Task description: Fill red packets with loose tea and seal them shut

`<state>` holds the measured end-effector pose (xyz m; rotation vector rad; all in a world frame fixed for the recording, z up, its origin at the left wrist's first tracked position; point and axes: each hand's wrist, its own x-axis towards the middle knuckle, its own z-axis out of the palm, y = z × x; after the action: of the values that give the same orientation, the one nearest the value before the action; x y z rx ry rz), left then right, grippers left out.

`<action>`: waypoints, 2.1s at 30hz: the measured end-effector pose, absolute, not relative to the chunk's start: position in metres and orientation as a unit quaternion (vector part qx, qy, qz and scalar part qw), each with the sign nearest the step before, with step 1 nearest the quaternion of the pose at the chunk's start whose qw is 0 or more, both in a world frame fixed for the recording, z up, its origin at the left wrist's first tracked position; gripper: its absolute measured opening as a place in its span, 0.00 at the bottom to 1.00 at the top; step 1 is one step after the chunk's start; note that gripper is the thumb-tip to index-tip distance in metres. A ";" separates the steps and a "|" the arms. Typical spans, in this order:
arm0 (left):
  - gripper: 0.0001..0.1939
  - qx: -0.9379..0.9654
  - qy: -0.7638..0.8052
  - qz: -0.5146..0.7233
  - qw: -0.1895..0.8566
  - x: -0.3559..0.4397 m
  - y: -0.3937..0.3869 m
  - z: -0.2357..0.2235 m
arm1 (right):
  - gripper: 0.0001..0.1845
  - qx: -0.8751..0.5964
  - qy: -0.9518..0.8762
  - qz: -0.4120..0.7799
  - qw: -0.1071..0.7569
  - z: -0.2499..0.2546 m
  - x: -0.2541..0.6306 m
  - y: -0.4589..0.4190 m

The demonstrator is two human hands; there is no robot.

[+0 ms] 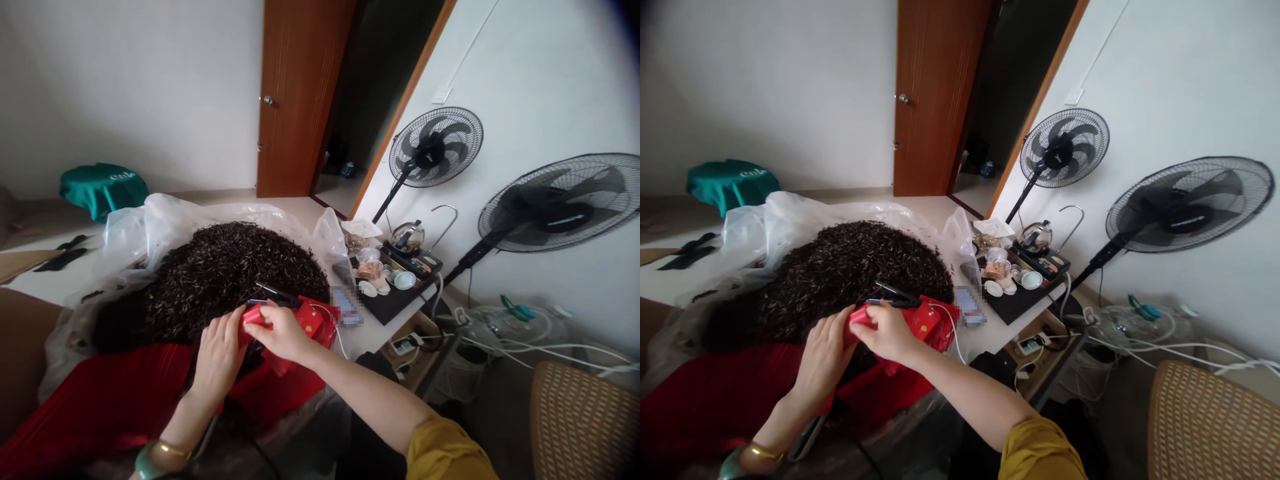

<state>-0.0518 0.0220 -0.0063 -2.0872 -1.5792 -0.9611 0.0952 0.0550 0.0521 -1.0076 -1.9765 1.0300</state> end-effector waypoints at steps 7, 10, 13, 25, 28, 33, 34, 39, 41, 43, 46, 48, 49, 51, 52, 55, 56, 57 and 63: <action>0.18 -0.739 -0.544 -0.327 0.226 -0.054 0.018 0.013 | 0.05 -0.396 -0.797 0.329 0.316 0.045 0.095 0.058; 0.18 -0.714 -0.566 -0.329 0.248 -0.059 0.017 0.019 | 0.09 -0.364 -0.755 0.392 0.380 0.043 0.100 0.061; 0.17 -0.727 -0.537 -0.357 0.234 -0.066 0.017 0.021 | 0.13 -0.312 -0.668 0.580 0.346 0.046 0.104 0.061; 0.19 -0.784 -0.488 -0.337 0.184 -0.057 0.014 0.018 | 0.18 -0.302 -0.493 0.775 0.256 0.039 0.109 0.065; 0.22 -0.803 -0.469 -0.337 0.146 -0.059 0.019 0.011 | 0.17 -0.278 -0.442 0.809 0.269 0.029 0.106 0.064; 0.24 -0.808 -0.481 -0.332 0.075 -0.061 0.020 0.007 | 0.20 -0.258 -0.436 0.824 0.254 0.023 0.103 0.062; 0.25 -0.806 -0.489 -0.327 0.067 -0.060 0.019 0.008 | 0.22 -0.259 -0.449 0.820 0.243 0.022 0.104 0.063; 0.26 -0.802 -0.518 -0.282 0.094 -0.053 0.010 0.015 | 0.24 -0.277 -0.544 0.766 0.204 0.021 0.109 0.069; 0.25 -0.804 -0.524 -0.266 0.095 -0.051 0.008 0.015 | 0.24 -0.282 -0.564 0.751 0.195 0.024 0.106 0.069; 0.24 -0.801 -0.535 -0.253 0.086 -0.050 0.009 0.011 | 0.25 -0.276 -0.565 0.753 0.192 0.029 0.102 0.068; 0.25 -0.783 -0.559 -0.260 0.074 -0.051 0.012 0.005 | 0.27 -0.272 -0.568 0.751 0.201 0.037 0.101 0.066; 0.25 -0.766 -0.572 -0.285 0.070 -0.053 0.015 0.003 | 0.29 -0.286 -0.586 0.730 0.204 0.044 0.107 0.070; 0.25 -0.756 -0.578 -0.301 0.069 -0.055 0.016 0.003 | 0.30 -0.301 -0.601 0.709 0.214 0.046 0.112 0.074; 0.23 -0.730 -0.594 -0.332 0.065 -0.058 0.017 0.004 | 0.31 -0.349 -0.655 0.621 0.249 0.051 0.123 0.088; 0.22 -0.716 -0.604 -0.345 0.062 -0.059 0.017 0.005 | 0.27 -0.382 -0.699 0.538 0.275 0.052 0.128 0.097; 0.21 -0.683 -0.627 -0.372 0.047 -0.063 0.018 0.008 | 0.10 -0.453 -0.848 0.210 0.180 0.049 0.136 0.123; 0.21 -0.677 -0.630 -0.377 0.042 -0.063 0.018 0.009 | 0.06 -0.459 -0.870 0.135 0.120 0.046 0.135 0.130; 0.21 -0.673 -0.633 -0.381 0.038 -0.064 0.018 0.009 | 0.05 -0.460 -0.881 0.090 0.070 0.042 0.134 0.135; 0.24 -0.647 -0.650 -0.397 0.039 -0.069 0.020 0.008 | 0.06 -0.461 -0.886 0.045 0.014 0.027 0.124 0.142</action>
<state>-0.0686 0.0201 0.0076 -1.9849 -1.9913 -1.2158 0.1238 0.1421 0.0275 -1.4340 -2.7597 0.1393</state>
